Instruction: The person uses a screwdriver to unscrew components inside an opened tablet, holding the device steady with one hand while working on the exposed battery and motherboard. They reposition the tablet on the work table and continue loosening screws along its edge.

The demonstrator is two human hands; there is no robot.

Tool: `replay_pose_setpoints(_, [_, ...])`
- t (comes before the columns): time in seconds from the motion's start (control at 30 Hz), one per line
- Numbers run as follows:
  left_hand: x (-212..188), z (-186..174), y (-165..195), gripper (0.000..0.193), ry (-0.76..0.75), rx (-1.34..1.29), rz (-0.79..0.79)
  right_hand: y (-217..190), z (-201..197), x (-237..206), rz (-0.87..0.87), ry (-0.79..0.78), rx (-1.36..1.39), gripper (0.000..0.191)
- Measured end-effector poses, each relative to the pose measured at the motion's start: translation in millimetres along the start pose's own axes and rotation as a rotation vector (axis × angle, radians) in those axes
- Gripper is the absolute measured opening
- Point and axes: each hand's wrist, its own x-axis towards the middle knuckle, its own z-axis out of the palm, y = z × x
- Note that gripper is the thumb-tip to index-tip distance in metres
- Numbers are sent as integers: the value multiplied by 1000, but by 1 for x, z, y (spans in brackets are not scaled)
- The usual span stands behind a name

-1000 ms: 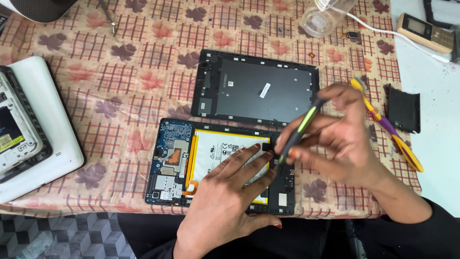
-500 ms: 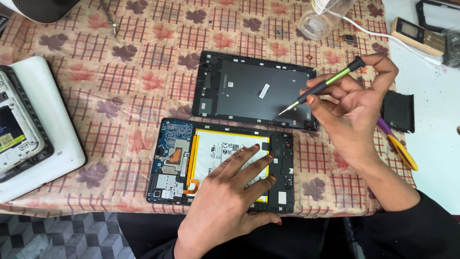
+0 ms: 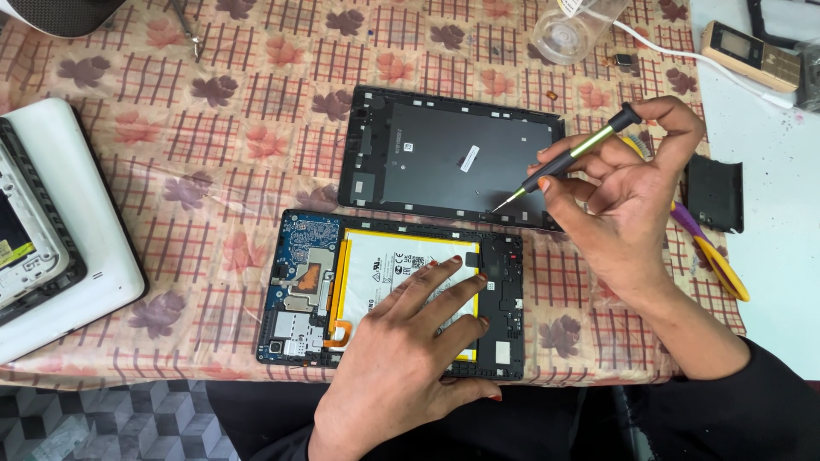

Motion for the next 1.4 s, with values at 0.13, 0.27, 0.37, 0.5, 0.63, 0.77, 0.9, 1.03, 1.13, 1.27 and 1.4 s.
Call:
replay_pose_setpoints(0.13, [0, 0, 0, 57, 4, 1, -5, -3, 2, 1, -20, -4, -27, 71])
replay_pose_setpoints(0.27, [0, 2, 0, 58, 0, 12, -9, -6, 0, 3, -35, 17, -4, 72])
replay_pose_setpoints(0.37, [-1, 3, -1, 62, 0, 18, -8, -8, -8, 5, -48, 49, 24, 71])
replay_pose_setpoints(0.5, [-1, 4, 0, 73, 23, 13, -21, -9, -21, 5, -11, -37, 78, 70])
replay_pose_setpoints(0.63, [-1, 6, 1, 77, 15, 84, -34, -10, -24, 2, 44, -106, 149, 74])
replay_pose_setpoints(0.77, [0, 7, 1, 74, 22, 134, -37, -13, -19, -2, 87, -194, 215, 78])
replay_pose_setpoints(0.9, [-1, 6, 1, 75, 5, 131, -45, -13, -12, -3, 63, -142, 201, 75])
replay_pose_setpoints(1.03, [-1, 6, 0, 75, 3, 125, -42, -11, -5, -1, -4, -34, 139, 71])
replay_pose_setpoints(1.13, [-1, 6, -1, 75, 7, 126, -38, -11, 0, -1, -9, 4, 52, 71])
replay_pose_setpoints(1.27, [-1, 5, -1, 75, 11, 125, -32, -8, 3, 1, -19, -10, 44, 69])
replay_pose_setpoints(1.4, [-1, 5, 0, 74, 6, 123, -34, -6, 3, 2, -32, -15, 53, 68])
